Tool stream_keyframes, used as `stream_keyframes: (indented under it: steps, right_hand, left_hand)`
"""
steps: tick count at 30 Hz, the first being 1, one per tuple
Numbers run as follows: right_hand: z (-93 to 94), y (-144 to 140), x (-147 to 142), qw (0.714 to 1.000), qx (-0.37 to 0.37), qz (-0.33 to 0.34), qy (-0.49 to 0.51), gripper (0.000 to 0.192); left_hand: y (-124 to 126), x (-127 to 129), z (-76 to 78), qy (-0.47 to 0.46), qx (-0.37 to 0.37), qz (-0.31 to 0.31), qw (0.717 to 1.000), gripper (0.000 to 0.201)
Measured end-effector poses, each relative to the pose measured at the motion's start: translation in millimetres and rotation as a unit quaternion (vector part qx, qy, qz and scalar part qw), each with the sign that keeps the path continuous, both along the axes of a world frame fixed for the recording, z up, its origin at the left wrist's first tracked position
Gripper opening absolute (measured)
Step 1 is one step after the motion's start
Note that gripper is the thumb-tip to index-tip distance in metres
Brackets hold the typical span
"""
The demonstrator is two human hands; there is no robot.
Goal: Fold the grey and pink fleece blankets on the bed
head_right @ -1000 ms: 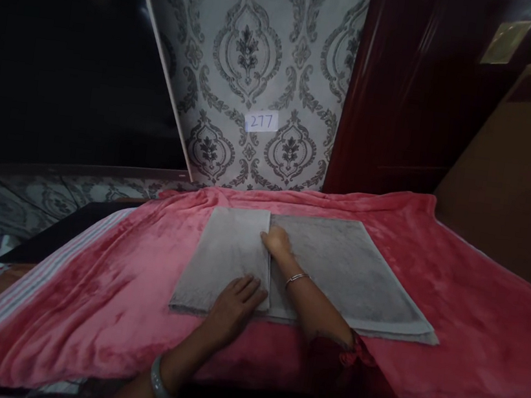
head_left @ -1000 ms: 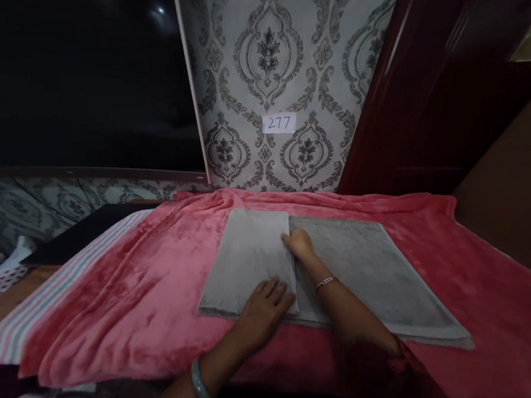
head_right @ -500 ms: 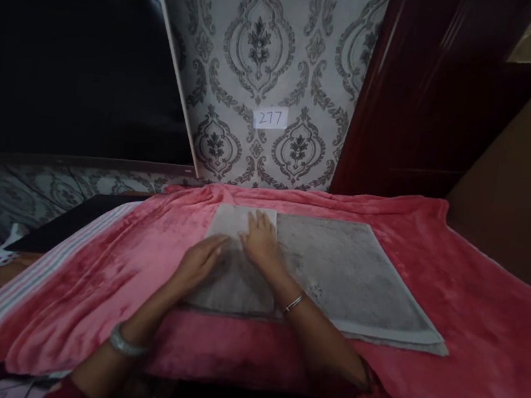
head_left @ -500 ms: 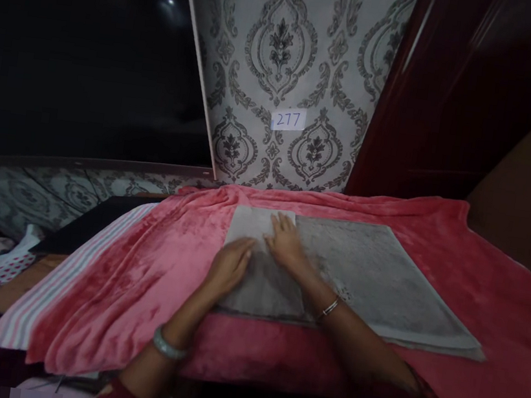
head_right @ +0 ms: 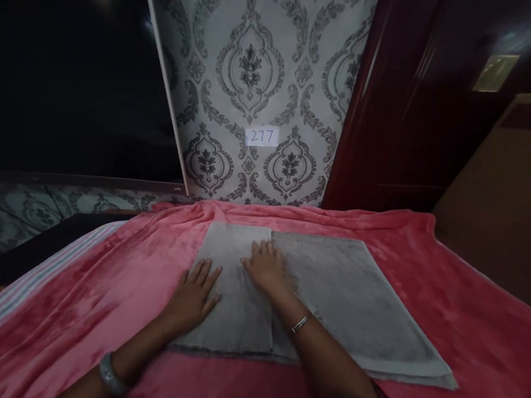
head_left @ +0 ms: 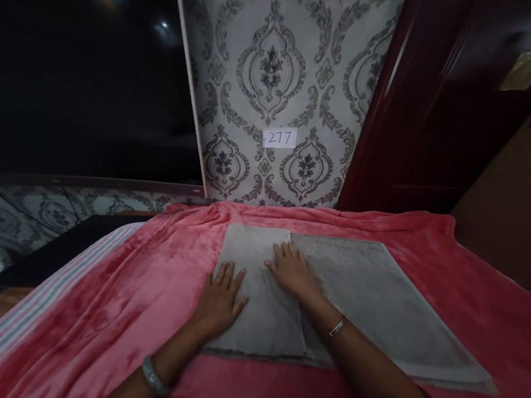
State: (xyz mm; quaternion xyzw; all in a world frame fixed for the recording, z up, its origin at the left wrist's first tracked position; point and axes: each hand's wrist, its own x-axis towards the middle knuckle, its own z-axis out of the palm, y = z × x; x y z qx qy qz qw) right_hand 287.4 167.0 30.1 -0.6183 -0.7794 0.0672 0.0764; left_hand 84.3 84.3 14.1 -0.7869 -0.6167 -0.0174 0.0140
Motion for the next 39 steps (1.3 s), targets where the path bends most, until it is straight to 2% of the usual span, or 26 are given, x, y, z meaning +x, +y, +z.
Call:
stream_keyframes:
  steps: [4,6,8,10,12,15,17,23,29,32,34,36,39]
  right_hand:
    - [11.0,30,-23,0.999,0.037,0.027,0.026,0.061]
    - [5.0,44,-27,0.999,0.040,0.015,0.027,0.061]
    - [-6.3,54,-25,0.999,0.043,0.005,0.024,0.062]
    - [-18.1,60,-22,0.999,0.043,0.001,0.023,0.063]
    - [-26.3,63,-19,0.999,0.037,-0.006,0.028,0.063]
    - [-29.9,64,-18,0.999,0.024,-0.016,0.036,0.064]
    - [-29.1,66,-17,0.999,0.013,-0.019,0.043,0.066]
    - [-28.8,73,-12,0.998,-0.003,-0.034,0.059,0.073]
    - [-23.3,66,-4,0.998,-0.007,-0.049,0.038,0.070]
    - [-18.3,51,27,0.999,-0.010,-0.043,0.023,0.066]
    - [-15.3,35,66,0.998,0.014,-0.056,0.022,0.062]
    - [-12.0,14,117,0.991,0.047,-0.120,0.030,0.057]
    - [-6.8,-23,201,0.960,0.062,-0.267,0.052,0.053]
  left_hand:
    - [24,4,32.6,-0.012,0.012,-0.023,1.000,0.043]
    - [52,11,47.8,-0.033,0.020,-0.015,0.999,0.041]
    - [85,20,53.3,-0.051,0.022,0.001,0.998,0.043]
    - [117,28,45.9,-0.047,0.015,0.020,0.999,0.049]
    - [139,33,28.8,-0.028,0.015,0.041,0.999,0.056]
    - [152,34,2.4,-0.002,0.035,0.048,0.998,0.059]
    - [153,31,-6.5,0.006,0.037,0.045,0.998,0.060]
    - [155,27,-2.8,0.002,0.028,0.039,0.999,0.064]
    - [155,28,0.0,-0.005,0.034,0.029,0.999,0.062]
    - [156,26,1.5,-0.002,0.035,0.021,0.999,0.062]
    - [159,23,5.4,0.001,0.029,0.018,0.999,0.063]
    - [161,24,12.8,0.004,0.011,0.023,1.000,0.064]
    - [157,40,28.1,0.014,-0.006,0.043,0.999,0.065]
